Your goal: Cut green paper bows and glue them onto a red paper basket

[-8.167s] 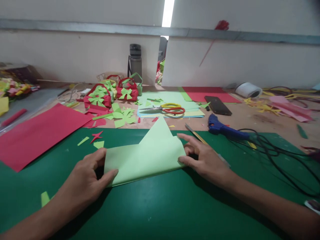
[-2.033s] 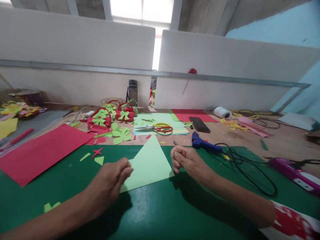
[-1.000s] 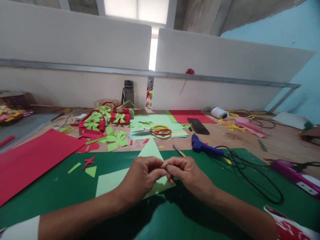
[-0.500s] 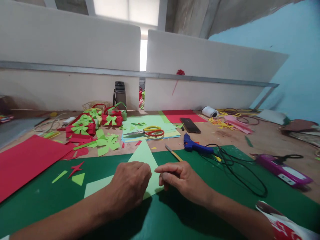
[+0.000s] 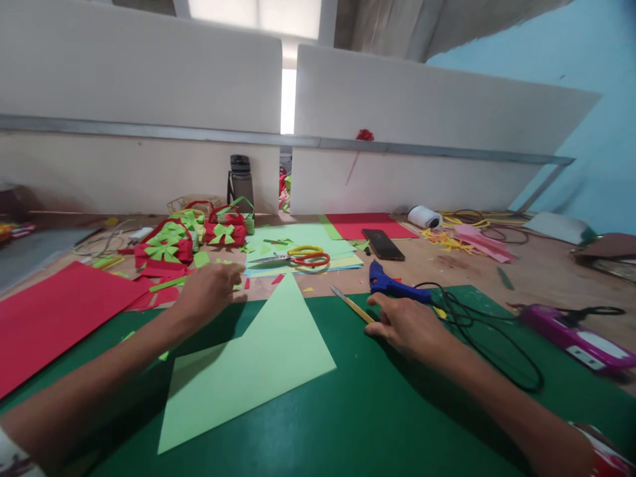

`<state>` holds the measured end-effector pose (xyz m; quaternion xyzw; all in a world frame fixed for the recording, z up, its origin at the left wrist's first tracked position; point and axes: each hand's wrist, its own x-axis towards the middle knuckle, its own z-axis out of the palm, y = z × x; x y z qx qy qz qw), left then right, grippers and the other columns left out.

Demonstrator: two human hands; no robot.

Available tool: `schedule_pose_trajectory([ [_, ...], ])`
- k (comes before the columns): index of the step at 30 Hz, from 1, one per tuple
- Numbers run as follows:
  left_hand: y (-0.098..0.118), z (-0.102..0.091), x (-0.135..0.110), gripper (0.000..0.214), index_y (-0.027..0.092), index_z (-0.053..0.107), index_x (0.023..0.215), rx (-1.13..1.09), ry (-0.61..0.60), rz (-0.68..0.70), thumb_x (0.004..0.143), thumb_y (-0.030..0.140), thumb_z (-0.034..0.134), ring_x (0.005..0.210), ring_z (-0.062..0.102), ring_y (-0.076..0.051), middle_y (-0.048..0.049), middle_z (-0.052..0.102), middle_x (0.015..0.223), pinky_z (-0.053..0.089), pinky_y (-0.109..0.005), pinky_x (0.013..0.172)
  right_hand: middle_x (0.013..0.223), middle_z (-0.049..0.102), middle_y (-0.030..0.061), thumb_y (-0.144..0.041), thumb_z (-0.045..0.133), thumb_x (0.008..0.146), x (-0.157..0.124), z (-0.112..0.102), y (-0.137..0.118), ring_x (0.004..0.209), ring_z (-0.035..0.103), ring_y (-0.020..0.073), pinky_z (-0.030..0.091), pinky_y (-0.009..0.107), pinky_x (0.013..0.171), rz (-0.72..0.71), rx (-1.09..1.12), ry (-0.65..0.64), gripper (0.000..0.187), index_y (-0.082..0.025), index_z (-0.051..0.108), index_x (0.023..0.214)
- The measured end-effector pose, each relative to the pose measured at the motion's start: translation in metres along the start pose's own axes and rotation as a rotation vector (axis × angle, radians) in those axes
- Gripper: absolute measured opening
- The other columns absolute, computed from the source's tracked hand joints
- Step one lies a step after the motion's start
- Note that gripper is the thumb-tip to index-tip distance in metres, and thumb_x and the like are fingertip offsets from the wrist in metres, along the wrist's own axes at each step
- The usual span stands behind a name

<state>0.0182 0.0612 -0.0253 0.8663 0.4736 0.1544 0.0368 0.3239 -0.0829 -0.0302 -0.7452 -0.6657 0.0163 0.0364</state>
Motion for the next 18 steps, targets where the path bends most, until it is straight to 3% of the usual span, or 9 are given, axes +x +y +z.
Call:
schedule_pose_trajectory([
  [2,-0.008,-0.001,0.002,0.025,0.013,0.064,0.083,0.112,0.008,-0.042,0.087,0.029,0.045,0.064,0.06,-0.028,-0.0134,0.063,0.064,0.032,-0.029,0.053,0.068,0.071,0.0035,-0.02,0.068,0.076,0.0,0.0,0.001,0.063,0.064,0.0213,0.032,0.025,0.051,-0.018,0.019,-0.037,0.03,-0.017,0.064,0.105],
  [4,-0.011,-0.003,0.002,0.032,0.009,0.066,0.087,0.209,0.031,-0.065,0.089,0.025,0.038,0.072,0.062,-0.034,-0.0189,0.065,0.072,0.036,-0.033,0.057,0.066,0.069,0.0024,-0.017,0.065,0.077,0.001,-0.001,0.001,0.06,0.063,0.0194,0.033,0.025,0.051,-0.048,0.052,-0.064,0.02,-0.017,0.067,0.096],
  [6,-0.008,-0.005,0.001,0.033,0.008,0.063,0.107,0.263,0.067,-0.037,0.088,0.019,0.038,0.094,0.06,-0.036,-0.0212,0.067,0.096,0.041,-0.037,0.068,0.063,0.067,0.0021,-0.017,0.062,0.077,0.003,-0.001,0.002,0.058,0.061,0.0181,0.034,0.025,0.051,-0.079,0.093,-0.067,0.005,-0.018,0.067,0.079],
  [9,0.007,-0.004,-0.003,0.045,0.014,0.046,0.132,0.242,0.054,0.01,0.087,0.02,0.043,0.11,0.055,-0.031,-0.0153,0.061,0.122,0.042,-0.034,0.077,0.067,0.067,0.0043,-0.019,0.052,0.083,0.005,0.001,0.002,0.06,0.06,0.0184,0.038,0.026,0.052,-0.107,0.161,0.016,0.013,-0.017,0.063,0.075],
  [11,0.021,0.0,-0.009,0.038,0.014,0.051,0.125,0.126,-0.052,0.01,0.089,0.026,0.043,0.094,0.061,-0.026,-0.0128,0.066,0.11,0.041,-0.031,0.069,0.073,0.068,0.0053,-0.018,0.046,0.086,0.006,0.003,0.002,0.063,0.061,0.0185,0.042,0.027,0.056,-0.139,0.215,0.088,0.017,-0.016,0.062,0.085],
  [14,0.04,0.008,-0.019,0.021,0.015,0.058,0.097,-0.051,-0.252,0.06,0.086,0.031,0.048,0.073,0.058,-0.02,-0.0063,0.066,0.085,0.036,-0.027,0.06,0.084,0.071,0.0062,-0.017,0.043,0.087,0.007,0.009,0.0,0.071,0.066,0.0185,0.048,0.027,0.065,-0.234,0.294,0.136,0.024,-0.015,0.063,0.1],
  [18,0.053,0.012,-0.027,0.024,0.018,0.051,0.078,-0.111,-0.357,0.068,0.077,0.039,0.061,0.075,0.052,-0.02,-0.0052,0.06,0.084,0.035,-0.028,0.062,0.105,0.073,0.0093,-0.019,0.043,0.09,0.006,0.022,-0.001,0.094,0.067,0.0208,0.049,0.029,0.082,-0.348,0.343,0.158,0.029,-0.015,0.065,0.108],
])
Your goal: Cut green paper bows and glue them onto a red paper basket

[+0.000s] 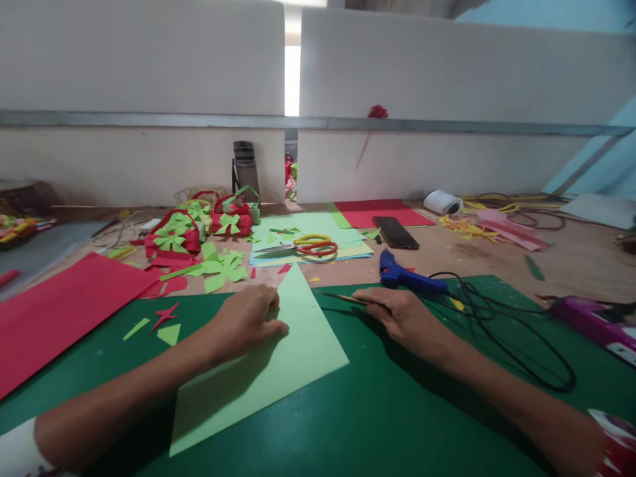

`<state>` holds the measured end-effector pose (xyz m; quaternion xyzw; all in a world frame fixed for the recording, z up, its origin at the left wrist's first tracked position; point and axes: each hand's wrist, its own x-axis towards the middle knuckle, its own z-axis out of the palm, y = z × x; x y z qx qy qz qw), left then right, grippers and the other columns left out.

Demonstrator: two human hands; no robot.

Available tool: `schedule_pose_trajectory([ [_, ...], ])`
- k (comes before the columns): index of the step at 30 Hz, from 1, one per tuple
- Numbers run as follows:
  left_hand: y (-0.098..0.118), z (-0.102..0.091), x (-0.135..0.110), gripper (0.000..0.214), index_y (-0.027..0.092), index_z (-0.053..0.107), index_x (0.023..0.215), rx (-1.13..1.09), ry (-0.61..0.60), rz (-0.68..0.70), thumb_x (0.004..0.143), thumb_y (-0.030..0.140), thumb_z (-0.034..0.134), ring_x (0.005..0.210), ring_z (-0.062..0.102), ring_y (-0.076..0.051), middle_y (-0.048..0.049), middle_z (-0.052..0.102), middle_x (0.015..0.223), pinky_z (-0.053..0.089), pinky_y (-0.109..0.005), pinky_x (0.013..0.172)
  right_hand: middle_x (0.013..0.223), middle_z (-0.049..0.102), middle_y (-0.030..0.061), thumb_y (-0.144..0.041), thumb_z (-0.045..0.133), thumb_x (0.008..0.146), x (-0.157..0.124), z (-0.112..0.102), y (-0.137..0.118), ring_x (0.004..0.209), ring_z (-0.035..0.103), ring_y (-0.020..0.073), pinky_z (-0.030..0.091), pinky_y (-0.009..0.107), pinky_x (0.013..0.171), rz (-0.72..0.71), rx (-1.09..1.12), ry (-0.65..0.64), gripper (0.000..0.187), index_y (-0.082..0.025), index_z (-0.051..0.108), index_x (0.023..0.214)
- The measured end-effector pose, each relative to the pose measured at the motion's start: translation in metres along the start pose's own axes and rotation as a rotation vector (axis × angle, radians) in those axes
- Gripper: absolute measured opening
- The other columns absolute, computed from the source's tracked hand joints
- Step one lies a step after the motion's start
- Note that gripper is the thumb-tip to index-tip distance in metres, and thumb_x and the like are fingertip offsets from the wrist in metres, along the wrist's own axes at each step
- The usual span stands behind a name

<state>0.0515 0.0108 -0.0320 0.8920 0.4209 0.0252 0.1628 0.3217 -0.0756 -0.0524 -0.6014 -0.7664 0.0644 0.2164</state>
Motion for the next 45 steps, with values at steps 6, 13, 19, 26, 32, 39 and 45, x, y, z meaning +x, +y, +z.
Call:
schedule_pose_trajectory([
  [6,0.008,-0.001,-0.004,0.021,0.017,0.053,0.083,-0.03,-0.051,-0.053,0.073,0.031,0.064,0.081,0.053,-0.021,-0.0073,0.058,0.093,0.038,-0.029,0.066,0.098,0.072,0.0107,-0.02,0.04,0.093,-0.006,0.01,0.004,0.087,0.068,0.0228,0.051,0.033,0.077,-0.029,-0.026,0.015,0.033,-0.015,0.068,0.111],
  [13,0.008,0.009,-0.003,0.007,0.017,0.061,0.078,0.021,-0.055,0.003,0.076,0.024,0.062,0.08,0.055,-0.02,-0.0072,0.06,0.09,0.037,-0.028,0.064,0.09,0.07,0.008,-0.019,0.046,0.09,-0.008,0.002,-0.001,0.08,0.066,0.0232,0.049,0.033,0.068,0.055,-0.07,0.051,0.032,-0.018,0.069,0.112],
  [19,0.007,0.014,-0.002,0.011,0.017,0.06,0.087,0.018,-0.012,0.028,0.077,0.02,0.061,0.084,0.055,-0.022,-0.0074,0.061,0.093,0.038,-0.031,0.068,0.081,0.067,0.006,-0.018,0.051,0.088,-0.002,0.001,0.002,0.073,0.064,0.0205,0.045,0.029,0.063,0.074,-0.114,0.023,0.028,-0.02,0.072,0.106],
  [26,0.004,0.016,-0.004,0.01,0.018,0.06,0.087,0.003,-0.008,0.05,0.078,0.021,0.061,0.085,0.055,-0.022,-0.0067,0.061,0.094,0.038,-0.03,0.067,0.079,0.065,0.0051,-0.018,0.051,0.09,0.001,-0.005,0.006,0.073,0.061,0.0183,0.042,0.027,0.064,-0.007,-0.118,-0.101,0.025,-0.021,0.073,0.101],
  [32,0.003,0.017,-0.004,0.011,0.019,0.059,0.089,-0.01,-0.005,0.043,0.078,0.023,0.061,0.083,0.054,-0.022,-0.0072,0.059,0.093,0.038,-0.031,0.067,0.077,0.063,0.0059,-0.019,0.05,0.09,0.001,-0.015,0.006,0.071,0.059,0.0186,0.04,0.027,0.062,-0.075,-0.072,-0.167,0.026,-0.019,0.073,0.099],
  [39,0.004,0.035,-0.005,0.011,0.018,0.059,0.089,0.015,0.172,0.1,0.085,0.027,0.055,0.083,0.051,-0.024,-0.0077,0.057,0.091,0.038,-0.035,0.07,0.073,0.058,0.0042,-0.02,0.046,0.092,-0.001,-0.016,0.004,0.066,0.055,0.0165,0.036,0.026,0.06,-0.145,-0.009,-0.266,0.028,-0.018,0.073,0.098],
  [45,0.0,0.042,-0.008,0.024,0.024,0.064,0.106,-0.051,0.294,0.342,0.095,0.027,0.043,0.097,0.049,-0.023,-0.0073,0.058,0.109,0.041,-0.035,0.078,0.072,0.055,0.0021,-0.023,0.044,0.095,-0.011,-0.022,0.002,0.065,0.053,0.0151,0.036,0.025,0.06,-0.176,0.031,-0.323,0.029,-0.02,0.072,0.101],
])
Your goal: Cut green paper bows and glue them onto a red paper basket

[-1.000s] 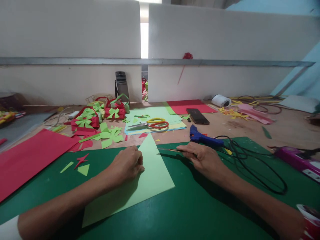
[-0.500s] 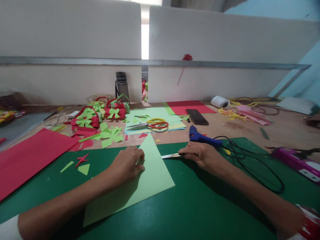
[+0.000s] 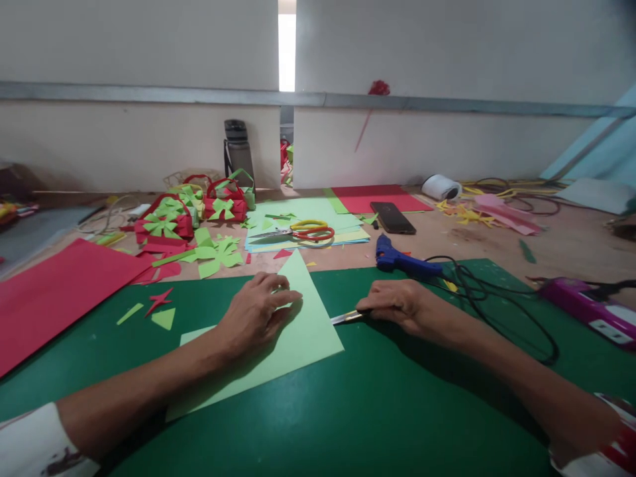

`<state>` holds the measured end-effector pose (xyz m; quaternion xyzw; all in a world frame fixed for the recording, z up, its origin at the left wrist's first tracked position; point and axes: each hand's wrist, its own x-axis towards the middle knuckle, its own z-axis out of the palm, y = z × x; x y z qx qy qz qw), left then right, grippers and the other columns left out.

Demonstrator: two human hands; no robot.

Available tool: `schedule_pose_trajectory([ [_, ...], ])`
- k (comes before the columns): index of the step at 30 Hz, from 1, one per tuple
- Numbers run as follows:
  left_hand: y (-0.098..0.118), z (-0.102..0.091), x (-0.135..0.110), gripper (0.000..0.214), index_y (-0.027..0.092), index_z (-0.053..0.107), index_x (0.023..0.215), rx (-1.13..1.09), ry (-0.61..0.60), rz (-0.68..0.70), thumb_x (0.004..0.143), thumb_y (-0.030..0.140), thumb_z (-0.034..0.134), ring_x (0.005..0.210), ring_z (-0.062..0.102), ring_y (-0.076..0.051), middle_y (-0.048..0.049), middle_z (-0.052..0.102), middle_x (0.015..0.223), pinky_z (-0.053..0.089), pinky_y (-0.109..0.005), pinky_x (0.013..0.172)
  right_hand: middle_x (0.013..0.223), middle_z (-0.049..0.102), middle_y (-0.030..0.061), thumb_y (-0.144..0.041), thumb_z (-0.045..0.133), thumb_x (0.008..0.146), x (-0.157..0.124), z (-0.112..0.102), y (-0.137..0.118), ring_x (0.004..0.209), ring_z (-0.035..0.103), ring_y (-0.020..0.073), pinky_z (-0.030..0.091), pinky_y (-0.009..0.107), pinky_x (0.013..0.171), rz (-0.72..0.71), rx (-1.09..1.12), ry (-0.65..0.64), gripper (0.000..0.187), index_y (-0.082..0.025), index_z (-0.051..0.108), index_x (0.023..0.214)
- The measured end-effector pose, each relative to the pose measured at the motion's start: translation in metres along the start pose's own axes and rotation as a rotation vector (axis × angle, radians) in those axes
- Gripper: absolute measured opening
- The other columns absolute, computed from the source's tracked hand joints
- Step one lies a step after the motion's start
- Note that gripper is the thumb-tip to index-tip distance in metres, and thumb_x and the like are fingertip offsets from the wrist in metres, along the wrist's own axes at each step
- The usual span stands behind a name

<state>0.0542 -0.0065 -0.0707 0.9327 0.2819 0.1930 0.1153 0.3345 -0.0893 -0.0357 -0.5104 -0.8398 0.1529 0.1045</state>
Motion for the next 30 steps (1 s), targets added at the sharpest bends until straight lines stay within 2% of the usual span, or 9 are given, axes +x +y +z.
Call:
schedule_pose_trajectory([
  [3,0.001,-0.002,0.001,0.028,0.025,0.068,0.101,0.004,-0.043,0.041,0.097,0.029,0.04,0.103,0.049,-0.023,-0.0068,0.059,0.114,0.042,-0.036,0.083,0.074,0.055,0.0026,-0.022,0.043,0.095,-0.007,0.001,-0.003,0.066,0.054,0.0152,0.037,0.025,0.061,-0.014,0.014,-0.004,0.029,-0.021,0.071,0.101],
  [7,-0.001,-0.003,0.003,0.031,0.024,0.069,0.101,0.047,-0.028,0.043,0.098,0.031,0.038,0.106,0.05,-0.024,-0.0079,0.06,0.115,0.042,-0.036,0.085,0.082,0.059,0.0043,-0.025,0.044,0.095,-0.013,0.005,-0.005,0.069,0.056,0.0152,0.039,0.025,0.063,-0.007,0.031,0.018,0.028,-0.023,0.071,0.1],
  [14,-0.025,-0.005,0.003,0.028,0.022,0.068,0.106,0.187,0.009,-0.04,0.094,0.03,0.044,0.106,0.052,-0.026,-0.0101,0.061,0.116,0.043,-0.042,0.09,0.083,0.06,0.0055,-0.023,0.045,0.094,0.001,0.015,-0.002,0.072,0.056,0.0157,0.041,0.025,0.065,-0.039,0.039,0.103,0.027,-0.02,0.072,0.101],
  [19,-0.031,-0.004,0.004,0.032,0.023,0.068,0.113,0.074,0.007,0.04,0.097,0.027,0.04,0.121,0.049,-0.025,-0.0094,0.059,0.128,0.042,-0.041,0.098,0.083,0.06,0.0056,-0.023,0.045,0.094,0.009,0.015,-0.001,0.071,0.056,0.0151,0.042,0.025,0.065,-0.055,0.051,0.115,0.028,-0.02,0.072,0.102],
  [24,-0.032,-0.002,0.008,0.031,0.023,0.07,0.109,-0.033,-0.014,0.022,0.096,0.026,0.042,0.119,0.052,-0.025,-0.0102,0.061,0.127,0.042,-0.044,0.1,0.081,0.06,0.0051,-0.023,0.044,0.095,0.007,0.014,0.001,0.071,0.056,0.015,0.041,0.025,0.065,-0.077,0.059,0.076,0.029,-0.021,0.072,0.102],
  [30,-0.032,-0.003,0.009,0.028,0.024,0.071,0.106,-0.088,-0.016,0.0,0.095,0.026,0.045,0.117,0.054,-0.024,-0.0094,0.063,0.124,0.043,-0.042,0.097,0.08,0.059,0.0052,-0.023,0.042,0.096,0.003,0.015,-0.001,0.07,0.055,0.0151,0.04,0.025,0.064,-0.081,0.034,0.057,0.03,-0.019,0.071,0.102],
])
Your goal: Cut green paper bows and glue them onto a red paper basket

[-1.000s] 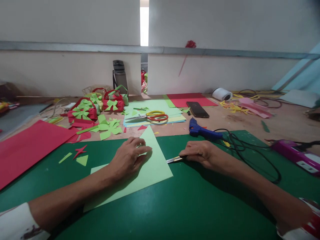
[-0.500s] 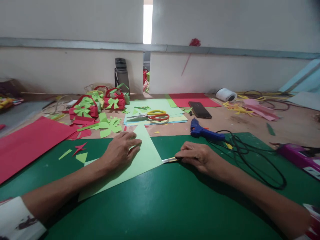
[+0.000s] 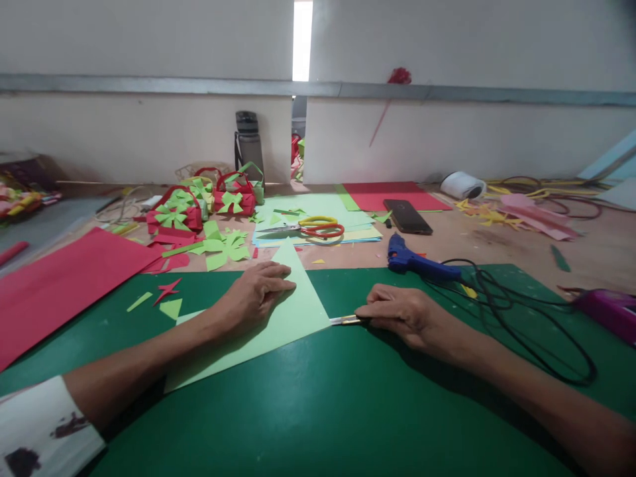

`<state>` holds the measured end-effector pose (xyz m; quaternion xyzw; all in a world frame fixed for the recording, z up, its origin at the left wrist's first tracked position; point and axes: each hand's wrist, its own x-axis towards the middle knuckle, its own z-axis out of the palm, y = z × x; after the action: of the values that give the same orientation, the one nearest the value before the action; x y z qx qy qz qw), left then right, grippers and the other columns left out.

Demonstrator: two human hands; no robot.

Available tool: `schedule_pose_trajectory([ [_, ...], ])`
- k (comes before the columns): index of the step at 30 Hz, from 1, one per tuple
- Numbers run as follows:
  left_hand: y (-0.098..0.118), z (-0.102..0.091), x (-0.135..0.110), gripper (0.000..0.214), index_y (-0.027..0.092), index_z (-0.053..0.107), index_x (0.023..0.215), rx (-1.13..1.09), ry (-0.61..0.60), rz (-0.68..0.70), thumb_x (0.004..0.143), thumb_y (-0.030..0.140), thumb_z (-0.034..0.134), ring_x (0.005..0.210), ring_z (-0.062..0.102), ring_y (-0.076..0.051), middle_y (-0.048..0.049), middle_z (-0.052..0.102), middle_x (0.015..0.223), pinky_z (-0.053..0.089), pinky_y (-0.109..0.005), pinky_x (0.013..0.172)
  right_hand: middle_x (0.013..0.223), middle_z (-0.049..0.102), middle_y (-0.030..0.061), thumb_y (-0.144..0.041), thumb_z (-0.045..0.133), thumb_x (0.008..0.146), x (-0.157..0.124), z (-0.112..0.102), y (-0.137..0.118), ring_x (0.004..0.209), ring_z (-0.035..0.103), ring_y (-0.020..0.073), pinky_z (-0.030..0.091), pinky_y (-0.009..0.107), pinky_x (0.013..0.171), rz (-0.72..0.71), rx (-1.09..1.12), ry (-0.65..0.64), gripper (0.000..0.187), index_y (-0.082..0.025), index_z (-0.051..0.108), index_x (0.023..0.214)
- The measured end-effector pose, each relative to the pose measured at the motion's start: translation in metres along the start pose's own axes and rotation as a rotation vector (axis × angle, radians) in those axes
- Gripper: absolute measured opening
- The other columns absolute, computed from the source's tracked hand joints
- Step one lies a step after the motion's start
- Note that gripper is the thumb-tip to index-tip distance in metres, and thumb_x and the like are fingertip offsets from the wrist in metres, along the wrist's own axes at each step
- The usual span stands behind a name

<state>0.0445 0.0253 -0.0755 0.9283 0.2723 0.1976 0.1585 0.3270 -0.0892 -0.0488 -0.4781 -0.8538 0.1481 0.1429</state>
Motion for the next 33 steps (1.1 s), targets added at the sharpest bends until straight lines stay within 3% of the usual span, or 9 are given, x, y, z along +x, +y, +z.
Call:
schedule_pose_trajectory([
  [7,0.001,0.001,0.0,0.03,0.021,0.071,0.105,-0.026,0.001,0.007,0.095,0.024,0.044,0.116,0.054,-0.022,-0.0108,0.063,0.123,0.043,-0.039,0.096,0.08,0.061,0.0047,-0.028,0.043,0.096,-0.003,0.001,-0.005,0.067,0.056,0.0148,0.04,0.024,0.06,0.022,0.034,0.041,0.029,-0.024,0.071,0.101],
  [26,0.008,-0.005,0.0,0.033,0.022,0.072,0.098,-0.054,-0.022,-0.022,0.098,0.027,0.039,0.112,0.053,-0.022,-0.0077,0.062,0.12,0.041,-0.037,0.094,0.078,0.056,0.0049,-0.019,0.04,0.095,0.006,0.016,-0.023,0.065,0.053,0.0161,0.038,0.026,0.059,0.0,-0.01,0.032,0.028,-0.019,0.067,0.102],
  [33,0.01,-0.006,0.0,0.031,0.022,0.07,0.098,-0.041,-0.06,-0.053,0.097,0.026,0.039,0.111,0.053,-0.023,-0.0072,0.063,0.114,0.041,-0.037,0.093,0.08,0.057,0.0063,-0.019,0.042,0.095,0.008,0.026,-0.029,0.07,0.054,0.0181,0.04,0.029,0.063,0.014,0.011,0.056,0.02,-0.016,0.061,0.089],
])
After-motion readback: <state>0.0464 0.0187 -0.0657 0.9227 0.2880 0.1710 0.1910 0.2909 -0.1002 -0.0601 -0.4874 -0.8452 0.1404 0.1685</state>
